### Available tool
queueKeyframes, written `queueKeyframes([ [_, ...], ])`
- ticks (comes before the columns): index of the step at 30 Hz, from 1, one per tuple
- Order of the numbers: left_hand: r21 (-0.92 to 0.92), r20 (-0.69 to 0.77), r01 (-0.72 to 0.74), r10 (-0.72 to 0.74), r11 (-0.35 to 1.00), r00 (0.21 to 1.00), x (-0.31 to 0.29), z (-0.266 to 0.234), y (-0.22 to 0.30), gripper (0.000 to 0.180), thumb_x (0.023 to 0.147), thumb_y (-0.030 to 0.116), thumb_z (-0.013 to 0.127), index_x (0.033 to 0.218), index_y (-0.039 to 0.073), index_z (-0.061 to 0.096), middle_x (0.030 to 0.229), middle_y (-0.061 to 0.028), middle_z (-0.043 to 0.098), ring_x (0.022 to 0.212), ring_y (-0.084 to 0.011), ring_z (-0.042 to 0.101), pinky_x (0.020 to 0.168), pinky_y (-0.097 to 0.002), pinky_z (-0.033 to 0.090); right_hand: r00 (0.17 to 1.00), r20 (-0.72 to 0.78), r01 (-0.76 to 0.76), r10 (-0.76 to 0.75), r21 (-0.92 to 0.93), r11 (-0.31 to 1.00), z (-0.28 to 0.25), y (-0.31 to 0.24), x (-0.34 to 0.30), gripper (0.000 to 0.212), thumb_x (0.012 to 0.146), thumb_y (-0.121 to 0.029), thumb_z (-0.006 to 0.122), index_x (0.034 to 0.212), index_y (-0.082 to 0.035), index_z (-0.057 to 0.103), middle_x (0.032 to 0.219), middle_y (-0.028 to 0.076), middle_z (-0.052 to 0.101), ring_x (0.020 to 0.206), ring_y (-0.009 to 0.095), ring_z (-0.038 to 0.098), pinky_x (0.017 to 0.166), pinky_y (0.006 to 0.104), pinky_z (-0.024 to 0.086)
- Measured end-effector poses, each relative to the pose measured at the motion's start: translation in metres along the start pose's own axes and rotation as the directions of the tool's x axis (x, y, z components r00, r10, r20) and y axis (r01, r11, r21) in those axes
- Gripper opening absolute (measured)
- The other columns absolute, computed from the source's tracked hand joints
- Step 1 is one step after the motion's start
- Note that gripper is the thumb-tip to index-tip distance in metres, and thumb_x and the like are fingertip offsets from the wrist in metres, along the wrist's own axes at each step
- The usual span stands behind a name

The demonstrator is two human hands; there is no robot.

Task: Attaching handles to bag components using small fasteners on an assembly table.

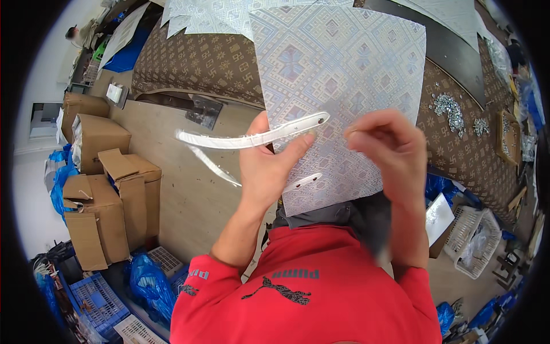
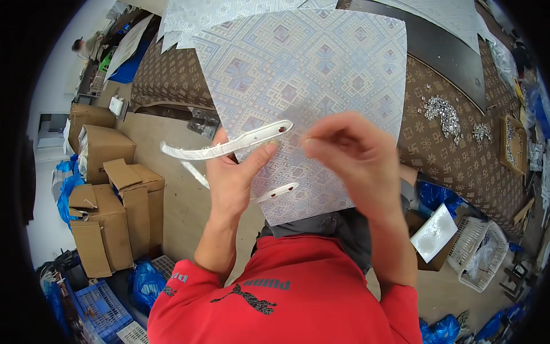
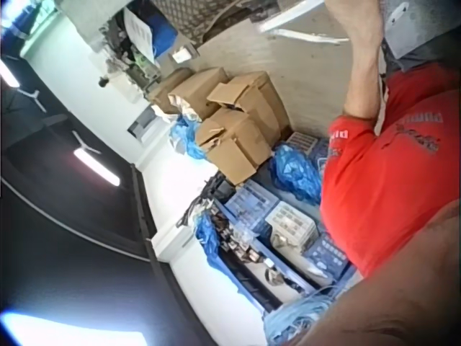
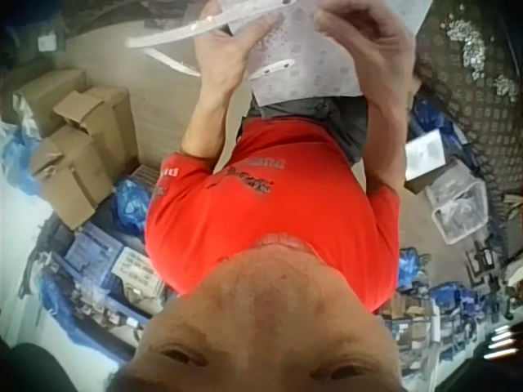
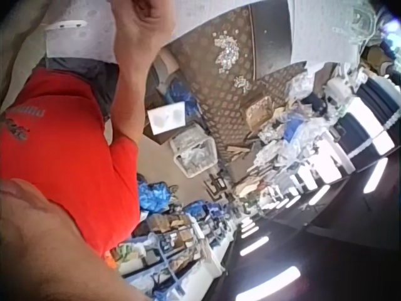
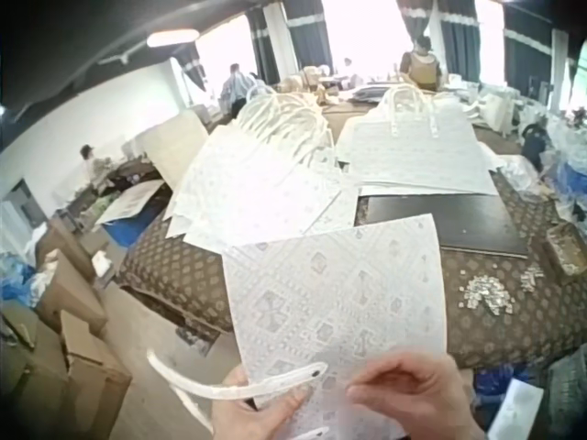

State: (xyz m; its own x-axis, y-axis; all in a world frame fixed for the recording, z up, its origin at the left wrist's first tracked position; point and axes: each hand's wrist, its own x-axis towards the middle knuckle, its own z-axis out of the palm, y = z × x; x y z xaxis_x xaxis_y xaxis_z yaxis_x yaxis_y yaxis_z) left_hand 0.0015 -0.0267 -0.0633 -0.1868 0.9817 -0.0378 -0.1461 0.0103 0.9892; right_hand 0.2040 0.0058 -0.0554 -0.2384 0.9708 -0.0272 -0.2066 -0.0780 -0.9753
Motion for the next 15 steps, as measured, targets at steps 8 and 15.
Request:
queueKeyframes([
  [8, 0.126, -0.045, -0.098, 0.104, 0.987, 0.994, -0.015, 0.006, -0.001, 0.023, 0.088, 0.001, 0.080, 0.105, 0.000, 0.064, 0.095, -0.0018, 0.069, 0.088, -0.0064, 0.062, 0.078, -0.0252, 0.052, 0.932, 0.134, 0.362, -0.337, -0.296, 0.884, 0.031, 0.015, 0.010, 0.023, 0.076, 0.011, 0.081, 0.095, -0.002, 0.076, 0.104, 0.006, 0.061, 0.096, 0.015, 0.059, 0.084, 0.0267, 0.049],
  [15, 0.133, -0.020, -0.173, 0.177, 0.976, 0.984, -0.017, 0.013, 0.003, 0.018, 0.089, -0.002, 0.077, 0.102, -0.001, 0.064, 0.095, -0.0036, 0.070, 0.085, -0.0072, 0.063, 0.074, -0.0250, 0.053, 0.937, 0.187, 0.334, -0.297, -0.221, 0.916, 0.024, 0.020, 0.016, 0.026, 0.072, 0.008, 0.084, 0.094, -0.003, 0.076, 0.102, 0.002, 0.053, 0.098, 0.014, 0.053, 0.090, 0.0257, 0.042],
])
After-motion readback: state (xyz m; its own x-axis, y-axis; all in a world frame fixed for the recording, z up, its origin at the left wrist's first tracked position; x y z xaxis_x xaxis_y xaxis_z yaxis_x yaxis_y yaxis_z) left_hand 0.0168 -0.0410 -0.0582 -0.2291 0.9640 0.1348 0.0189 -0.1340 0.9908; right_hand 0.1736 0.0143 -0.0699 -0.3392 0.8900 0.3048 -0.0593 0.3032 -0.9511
